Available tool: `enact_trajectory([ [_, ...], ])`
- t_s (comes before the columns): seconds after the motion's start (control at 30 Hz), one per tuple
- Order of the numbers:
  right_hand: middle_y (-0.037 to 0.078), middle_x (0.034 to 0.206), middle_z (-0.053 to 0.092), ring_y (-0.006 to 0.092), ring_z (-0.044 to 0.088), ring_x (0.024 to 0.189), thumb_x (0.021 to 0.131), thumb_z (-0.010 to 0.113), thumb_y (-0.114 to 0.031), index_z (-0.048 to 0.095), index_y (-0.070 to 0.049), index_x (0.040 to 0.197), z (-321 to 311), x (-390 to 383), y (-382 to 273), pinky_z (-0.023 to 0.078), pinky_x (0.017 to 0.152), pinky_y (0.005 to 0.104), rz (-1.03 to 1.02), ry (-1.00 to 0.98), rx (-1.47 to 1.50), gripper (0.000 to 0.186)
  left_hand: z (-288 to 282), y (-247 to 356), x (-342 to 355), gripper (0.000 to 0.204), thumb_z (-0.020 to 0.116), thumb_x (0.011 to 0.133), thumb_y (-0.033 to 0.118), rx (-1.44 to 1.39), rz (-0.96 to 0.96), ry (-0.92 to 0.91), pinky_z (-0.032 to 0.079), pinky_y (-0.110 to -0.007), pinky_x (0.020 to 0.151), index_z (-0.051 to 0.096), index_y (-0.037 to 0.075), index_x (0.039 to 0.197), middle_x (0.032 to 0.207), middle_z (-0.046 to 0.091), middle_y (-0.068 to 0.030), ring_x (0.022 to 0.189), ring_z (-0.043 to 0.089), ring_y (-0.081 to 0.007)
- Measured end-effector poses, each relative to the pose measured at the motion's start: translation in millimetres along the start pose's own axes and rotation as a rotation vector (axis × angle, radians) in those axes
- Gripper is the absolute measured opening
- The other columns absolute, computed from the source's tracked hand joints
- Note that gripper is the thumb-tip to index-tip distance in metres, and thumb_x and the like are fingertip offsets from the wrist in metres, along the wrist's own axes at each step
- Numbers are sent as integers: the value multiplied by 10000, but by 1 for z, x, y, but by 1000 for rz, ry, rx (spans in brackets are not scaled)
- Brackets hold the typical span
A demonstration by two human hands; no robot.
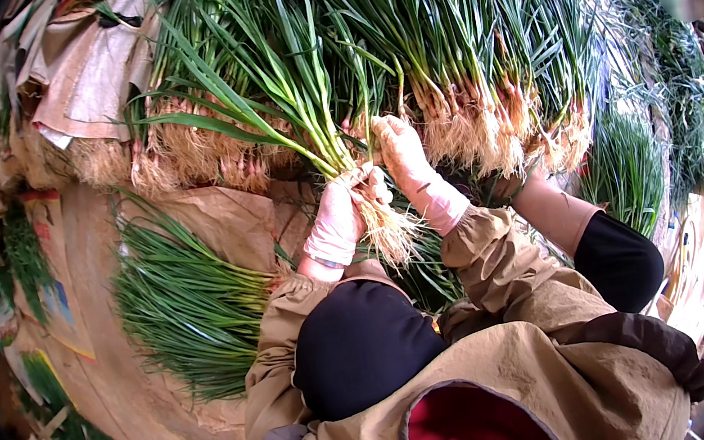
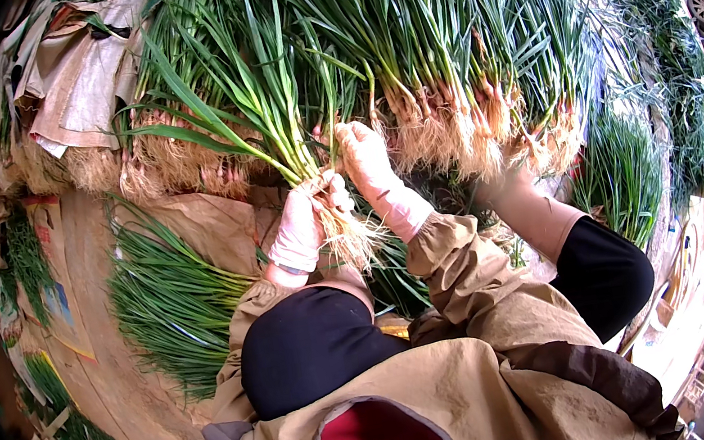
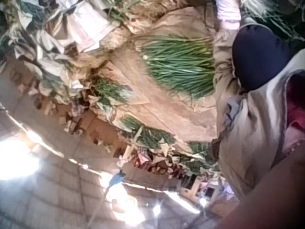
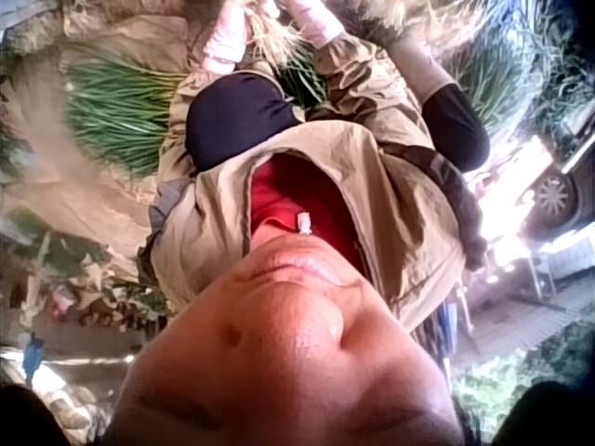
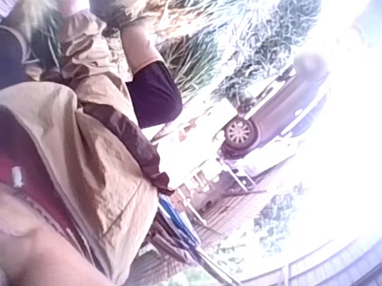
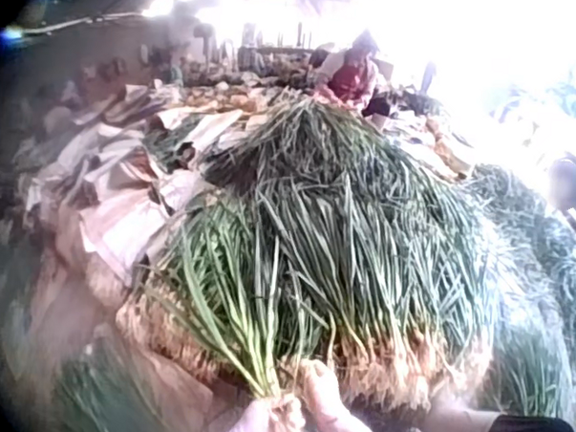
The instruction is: The person cleans a bunch of scallions by stripping away dry outer layers and removing soil from the root bundles by hand.
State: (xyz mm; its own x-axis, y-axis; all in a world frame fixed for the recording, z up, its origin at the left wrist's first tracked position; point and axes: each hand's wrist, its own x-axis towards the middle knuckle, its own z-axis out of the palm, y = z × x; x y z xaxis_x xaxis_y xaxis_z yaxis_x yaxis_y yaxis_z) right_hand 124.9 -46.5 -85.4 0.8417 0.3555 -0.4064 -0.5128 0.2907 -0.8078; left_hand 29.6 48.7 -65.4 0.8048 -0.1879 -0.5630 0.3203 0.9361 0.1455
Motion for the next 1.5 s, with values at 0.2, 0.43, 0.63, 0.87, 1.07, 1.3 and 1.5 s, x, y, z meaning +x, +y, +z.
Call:
enact_trajectory([
  [0.2, 44, 766, 668, 102, 504, 494, 1005, 483, -218, 607, -48, 907, 28, -5, -14, 448, 480, 278, -301, 148, -595, 232, -13, 7, -8, 149, 487, 963, 161, -90, 53, -181, 402, -294, 566, 564, 45, 910, 625, 456, -5, 557, 448, -147],
  [0.43, 19, 819, 594, 66, 415, 531, 1010, 515, -262, 590, -21, 1008, -27, 29, -40, 361, 499, 205, 12, -146, -298, 253, 12, 4, -20, 239, 483, 986, 172, -107, -35, -123, 391, -295, 581, 572, 8, 1135, 653, 426, 9, 557, 439, -138],
  [0.63, -54, 652, 464, 74, 334, 489, 978, 562, -360, 660, -51, 1048, 18, 27, -50, 301, 455, 203, 400, -146, 124, 331, 15, 2, -20, 221, 476, 987, 166, -120, -30, -228, 379, -293, 578, 565, 14, 1119, 631, 405, 12, 532, 411, -135],
  [0.87, 115, 658, 566, 249, 586, 578, 964, 575, -270, 591, -47, 864, 13, 21, -45, 468, 545, 363, -549, 97, -908, 244, 23, 7, -28, 205, 481, 988, 152, -132, -21, -272, 357, -248, 539, 541, 11, 1125, 624, 368, 44, 523, 396, -95],
  [1.07, 151, 736, 584, 333, 589, 693, 823, 598, -143, 605, -93, 765, -82, 58, -58, 496, 613, 452, -789, 317, -1642, 78, 18, 9, -31, 211, 495, 980, 142, -55, -31, -393, 337, -255, 534, 559, 27, 1145, 623, 330, 48, 521, 343, -74],
  [1.3, 96, 982, 679, 187, 614, 925, 946, 584, -442, 620, -42, 1191, -33, -26, -108, 498, 840, 326, 119, -416, -588, 471, 9, -11, -2, 282, 552, 972, 184, 236, -30, -90, 448, -336, 615, 571, 22, 1202, 753, 565, -44, 620, 513, -176],
  [1.5, 94, 1034, 687, 197, 646, 913, 881, 647, -372, 676, -76, 1107, -68, -27, -172, 511, 818, 334, 83, -120, -1046, 373, -7, -7, 5, 330, 568, 957, 148, 440, -20, -104, 570, -341, 704, 548, 1, 1252, 1027, 675, -150, 781, 669, -216],
])
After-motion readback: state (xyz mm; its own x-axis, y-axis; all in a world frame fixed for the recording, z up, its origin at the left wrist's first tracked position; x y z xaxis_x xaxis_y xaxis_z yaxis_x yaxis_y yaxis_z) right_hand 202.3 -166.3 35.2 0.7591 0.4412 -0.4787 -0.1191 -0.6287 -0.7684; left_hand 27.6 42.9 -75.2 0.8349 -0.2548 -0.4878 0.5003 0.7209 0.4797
